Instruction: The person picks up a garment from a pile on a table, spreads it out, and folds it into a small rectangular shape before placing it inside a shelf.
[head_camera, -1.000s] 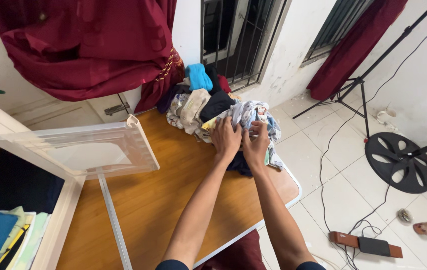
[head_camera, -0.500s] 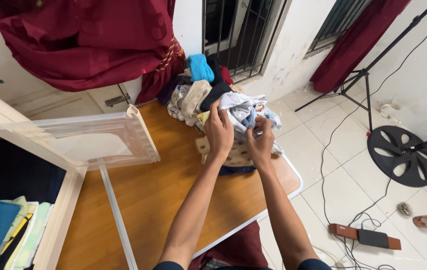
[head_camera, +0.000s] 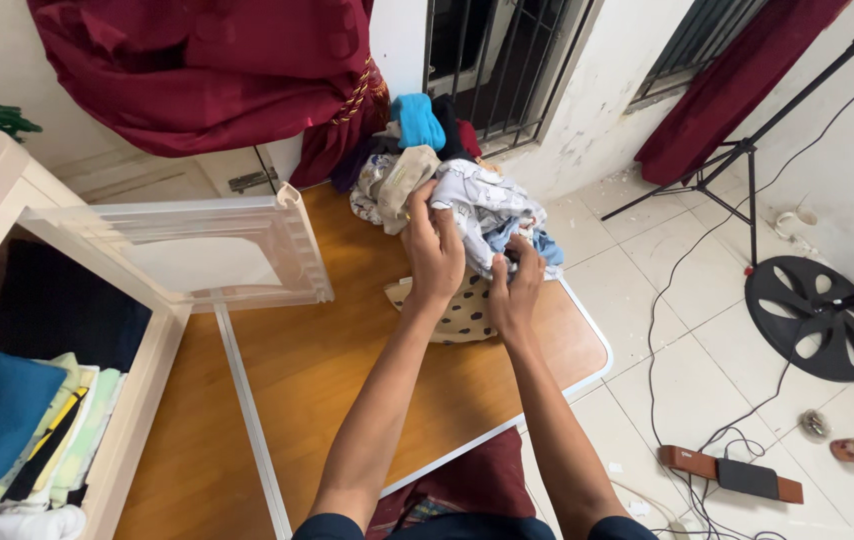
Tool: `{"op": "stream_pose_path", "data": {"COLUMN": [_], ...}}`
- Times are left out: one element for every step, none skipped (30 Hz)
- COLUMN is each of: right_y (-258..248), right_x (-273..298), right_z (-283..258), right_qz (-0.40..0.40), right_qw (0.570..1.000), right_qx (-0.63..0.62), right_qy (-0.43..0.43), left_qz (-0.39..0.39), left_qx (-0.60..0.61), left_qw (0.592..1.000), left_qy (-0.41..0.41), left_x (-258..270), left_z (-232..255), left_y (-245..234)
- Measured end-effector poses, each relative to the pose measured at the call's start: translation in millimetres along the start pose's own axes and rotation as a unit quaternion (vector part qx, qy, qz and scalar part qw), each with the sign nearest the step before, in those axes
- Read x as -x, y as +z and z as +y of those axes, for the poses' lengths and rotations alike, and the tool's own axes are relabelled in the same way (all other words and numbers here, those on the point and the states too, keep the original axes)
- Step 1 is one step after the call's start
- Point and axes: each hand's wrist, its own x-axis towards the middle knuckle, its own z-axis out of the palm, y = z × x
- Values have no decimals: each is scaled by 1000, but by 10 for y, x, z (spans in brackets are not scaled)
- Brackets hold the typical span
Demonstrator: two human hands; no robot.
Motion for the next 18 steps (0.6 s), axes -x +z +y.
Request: {"op": "stream_pose_path", "data": {"right_y": [-10, -24, -30, -46, -69, -85, -103, -118, -122, -136, -169, -193, -206, -232, -252, -261, -268, -275], "right_x": [20, 42, 49, 49, 64, 70, 71, 63, 54, 57, 73, 91, 112, 150, 179, 190, 218, 246], "right_z": [-14, -24, -32, -36, -41, -45, -48, -52, -66, -85, -99, -114, -130, -140, -139, -126, -110, -85], "right_qz": [0, -24, -48, -49, -69, -89, -91, -103, -113, -113, -103, -93, -92, -84, -76, -76, -49, -23], "right_qw": [1000, 1000, 998, 998, 997, 994, 994, 991, 989, 989, 988, 987, 987, 989, 990, 990, 990, 990], "right_qx": [0, -12, -26, -27, -27, -27, -28, -39, -50, -51, -69, -86, -87, -70, -53, -54, -58, -63], "right_qy": [-1, -5, -9, -11, -34, -57, -57, -70, -84, -84, -89, -95, -95, -103, -110, -110, -115, -121], "left_qz": [1, 10, 19, 21, 20, 18, 20, 33, 45, 45, 50, 55, 55, 63, 72, 72, 87, 103], "left_qx": [0, 28, 55, 55, 51, 47, 45, 44, 44, 43, 88, 133, 133, 149, 164, 163, 192, 221], "left_qw": [1000, 999, 997, 997, 998, 999, 999, 998, 997, 997, 995, 990, 990, 986, 983, 983, 976, 969], "left_qy": [0, -23, -44, -42, -23, -4, -5, 17, 40, 40, 16, -8, -7, -27, -49, -48, -43, -37], "left_x": [-19, -41, -72, -99, -110, -125, -134, -143, -164, -191, -213, -227, -245, -261, -270, -277, -274, -269], "left_z": [38, 87, 142, 203, 267, 324, 379, 430, 475, 514, 553, 598, 645, 696, 752, 814, 880, 947], "left_y": [-28, -63, -98, -126, -162, -195, -218, -232, -245, -262, -276, -294, -332, -390, -448, -491, -542, -594]}}
